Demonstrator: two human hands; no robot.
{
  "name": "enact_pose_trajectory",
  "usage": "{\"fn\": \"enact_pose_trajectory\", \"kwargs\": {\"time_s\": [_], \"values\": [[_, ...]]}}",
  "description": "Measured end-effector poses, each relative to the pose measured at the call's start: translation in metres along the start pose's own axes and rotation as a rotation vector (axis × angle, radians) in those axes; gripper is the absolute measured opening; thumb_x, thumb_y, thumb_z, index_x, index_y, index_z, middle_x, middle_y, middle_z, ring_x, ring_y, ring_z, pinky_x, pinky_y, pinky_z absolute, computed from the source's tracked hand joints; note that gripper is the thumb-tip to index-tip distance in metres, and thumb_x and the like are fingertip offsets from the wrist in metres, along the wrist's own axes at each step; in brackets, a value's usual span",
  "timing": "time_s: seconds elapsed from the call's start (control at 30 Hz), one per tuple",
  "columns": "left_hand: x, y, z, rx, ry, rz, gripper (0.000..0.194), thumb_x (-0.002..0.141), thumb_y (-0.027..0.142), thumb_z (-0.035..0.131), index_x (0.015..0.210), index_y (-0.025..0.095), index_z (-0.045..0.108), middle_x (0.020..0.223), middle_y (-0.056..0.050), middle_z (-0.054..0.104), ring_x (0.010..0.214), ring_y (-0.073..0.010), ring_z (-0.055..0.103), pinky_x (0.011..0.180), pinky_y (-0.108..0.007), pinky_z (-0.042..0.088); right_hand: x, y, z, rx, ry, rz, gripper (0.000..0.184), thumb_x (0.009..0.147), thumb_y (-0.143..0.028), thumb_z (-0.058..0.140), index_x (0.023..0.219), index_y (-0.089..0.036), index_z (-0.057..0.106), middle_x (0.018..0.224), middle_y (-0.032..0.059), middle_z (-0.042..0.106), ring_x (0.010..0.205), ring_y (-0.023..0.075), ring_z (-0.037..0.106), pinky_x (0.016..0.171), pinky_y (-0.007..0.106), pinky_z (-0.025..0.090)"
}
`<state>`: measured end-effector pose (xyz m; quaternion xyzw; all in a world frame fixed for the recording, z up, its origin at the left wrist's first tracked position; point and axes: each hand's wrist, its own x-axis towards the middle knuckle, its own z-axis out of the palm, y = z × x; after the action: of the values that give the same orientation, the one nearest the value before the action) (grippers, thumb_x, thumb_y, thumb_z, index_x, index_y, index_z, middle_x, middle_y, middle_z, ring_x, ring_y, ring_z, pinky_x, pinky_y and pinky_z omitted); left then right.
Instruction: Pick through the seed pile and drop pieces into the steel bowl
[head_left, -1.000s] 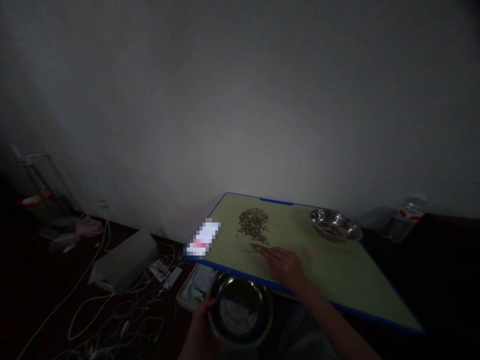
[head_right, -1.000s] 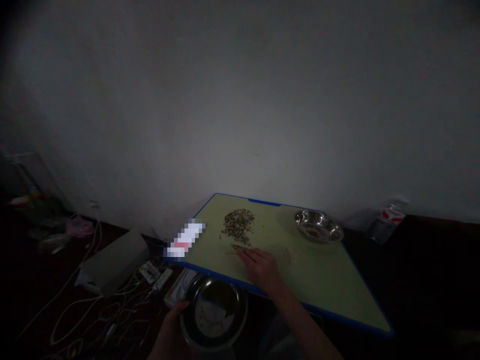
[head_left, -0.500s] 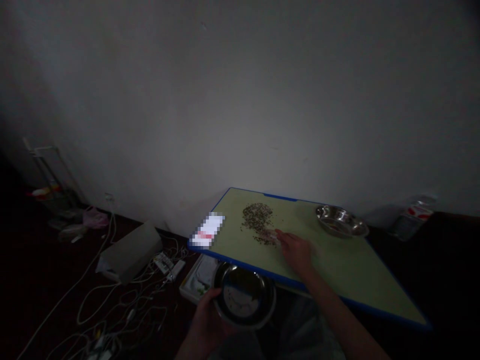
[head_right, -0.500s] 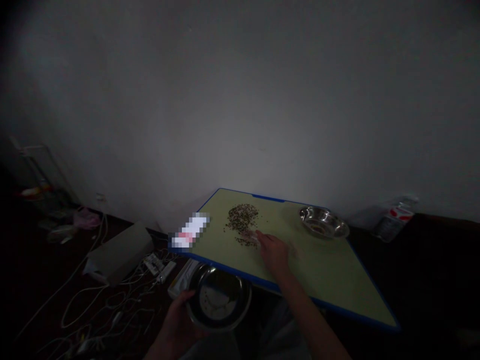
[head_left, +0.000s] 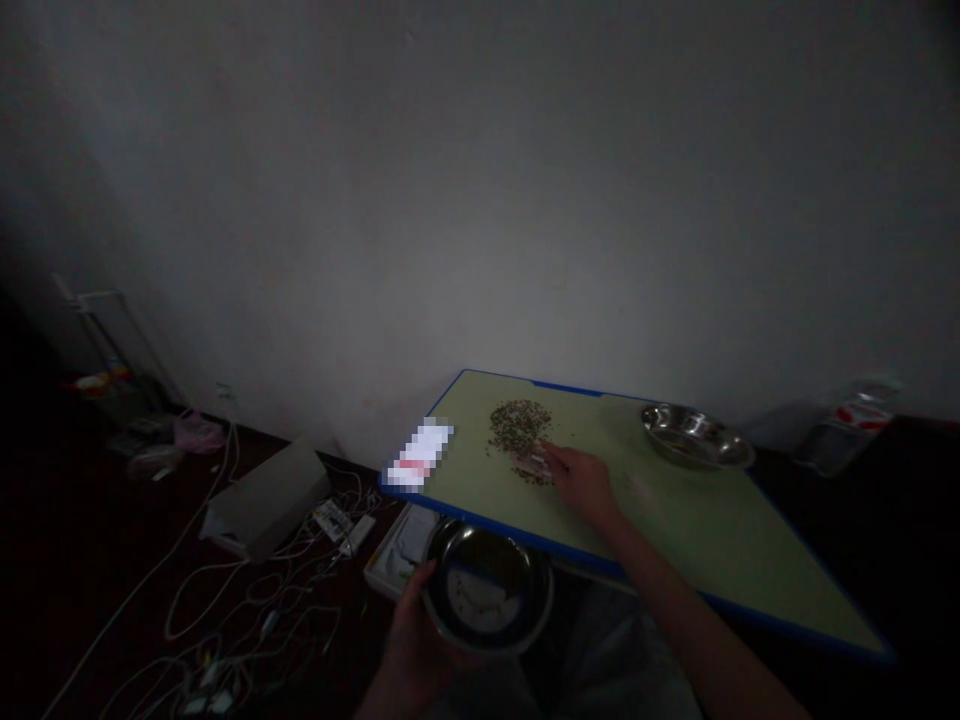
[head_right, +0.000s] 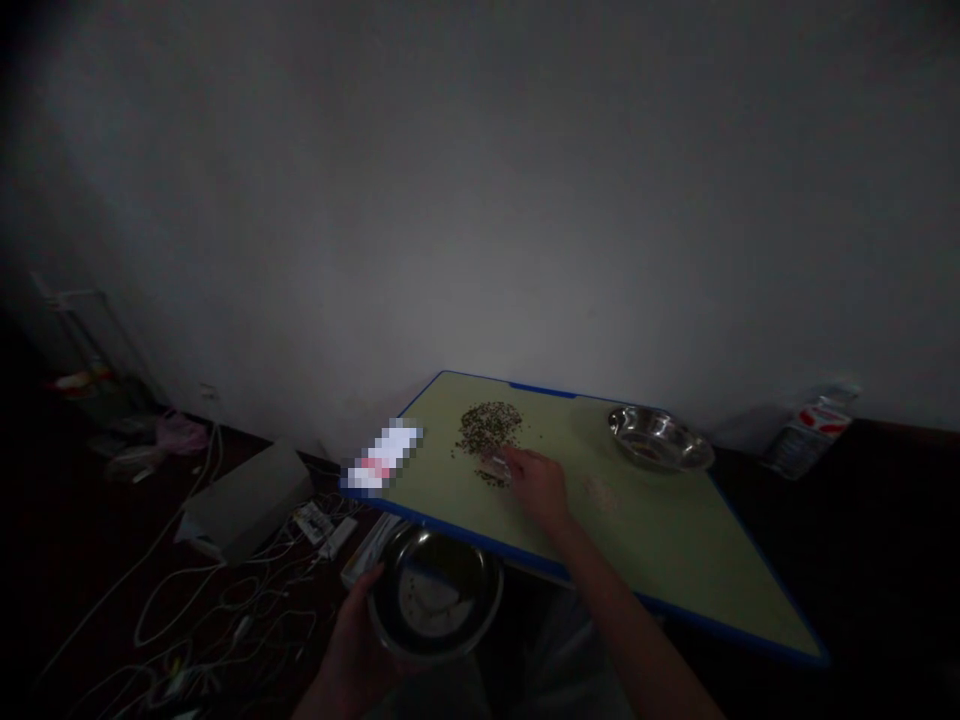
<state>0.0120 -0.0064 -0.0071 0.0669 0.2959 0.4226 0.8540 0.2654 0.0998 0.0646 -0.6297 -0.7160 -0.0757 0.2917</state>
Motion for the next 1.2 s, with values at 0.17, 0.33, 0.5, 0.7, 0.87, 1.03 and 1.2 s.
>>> {"fn": "enact_pose_trajectory", "kwargs": {"time_s": [0.17, 0.33, 0.5, 0.7, 0.87, 1.03, 1.2], "values": [[0.0043, -0.0008, 0.0023, -0.039, -0.068, 0.048, 0.041, 0.08, 0.044, 0.054, 0.106, 0.015, 0.065, 0.104, -0.012, 0.075, 0.104, -0.0302, 0.064, 0.094, -0.046, 0.042, 0.007, -0.0056, 0.0012, 0.074, -0.012, 0.083, 0.029, 0.088, -0.031, 0.048, 0.104, -0.024, 0.072, 0.095, 0.0059, 0.074, 0.081, 0.0218, 0.069, 0.07, 0.027, 0.05], [0.0074, -0.0029, 0.0034, 0.024, 0.04, 0.092, 0.048, 0.075, 0.048, 0.059, 0.108, 0.013, 0.064, 0.098, -0.015, 0.075, 0.106, -0.0364, 0.062, 0.095, -0.055, 0.039, 0.0067, -0.0062, -0.0003, 0.169, 0.0, 0.158, 0.029, 0.085, -0.027, 0.05, 0.103, -0.023, 0.072, 0.096, 0.0063, 0.073, 0.085, 0.0224, 0.069, 0.074, 0.028, 0.051], [0.0076, -0.0034, 0.0, -0.008, -0.043, 0.054, 0.05, 0.076, 0.049, 0.057, 0.113, 0.015, 0.062, 0.104, -0.013, 0.074, 0.111, -0.0359, 0.059, 0.098, -0.056, 0.037, 0.0031, -0.0026, 0.0014, 0.238, -0.019, 0.154, 0.029, 0.083, -0.027, 0.051, 0.103, -0.021, 0.072, 0.098, 0.0069, 0.072, 0.087, 0.0239, 0.069, 0.079, 0.031, 0.051], [0.0051, -0.0024, 0.0009, 0.034, -0.068, 0.055, 0.045, 0.077, 0.048, 0.057, 0.108, 0.017, 0.066, 0.104, -0.012, 0.074, 0.11, -0.0369, 0.06, 0.096, -0.057, 0.038, 0.0003, -0.0002, 0.0012, 0.244, -0.042, 0.166, 0.029, 0.084, -0.028, 0.051, 0.103, -0.021, 0.072, 0.1, 0.007, 0.072, 0.088, 0.0246, 0.069, 0.081, 0.033, 0.051], [0.0033, 0.0015, 0.0028, 0.005, -0.172, 0.016, 0.041, 0.08, 0.046, 0.053, 0.105, 0.017, 0.067, 0.108, -0.011, 0.073, 0.111, -0.0341, 0.059, 0.098, -0.053, 0.038, 0.0003, -0.002, -0.0005, 0.298, -0.067, 0.153, 0.03, 0.085, -0.028, 0.05, 0.103, -0.022, 0.072, 0.099, 0.0066, 0.072, 0.088, 0.0236, 0.069, 0.077, 0.03, 0.052], [0.001, 0.0017, 0.0069, 0.022, -0.071, 0.025, 0.045, 0.078, 0.049, 0.055, 0.11, 0.018, 0.063, 0.109, -0.012, 0.073, 0.108, -0.0355, 0.061, 0.095, -0.057, 0.039, 0.0008, -0.0027, 0.0005, 0.286, -0.075, 0.187, 0.03, 0.084, -0.028, 0.051, 0.103, -0.02, 0.072, 0.101, 0.0075, 0.071, 0.091, 0.0238, 0.068, 0.083, 0.033, 0.051], [0.0031, 0.0015, 0.0034, 0.026, -0.082, 0.0, 0.046, 0.079, 0.049, 0.054, 0.109, 0.015, 0.063, 0.105, -0.015, 0.073, 0.109, -0.0361, 0.06, 0.094, -0.056, 0.04, -0.0007, -0.0012, -0.0006, 0.373, -0.024, 0.185, 0.029, 0.082, -0.031, 0.052, 0.097, -0.021, 0.074, 0.096, 0.0062, 0.073, 0.084, 0.0229, 0.07, 0.079, 0.033, 0.053]]}}
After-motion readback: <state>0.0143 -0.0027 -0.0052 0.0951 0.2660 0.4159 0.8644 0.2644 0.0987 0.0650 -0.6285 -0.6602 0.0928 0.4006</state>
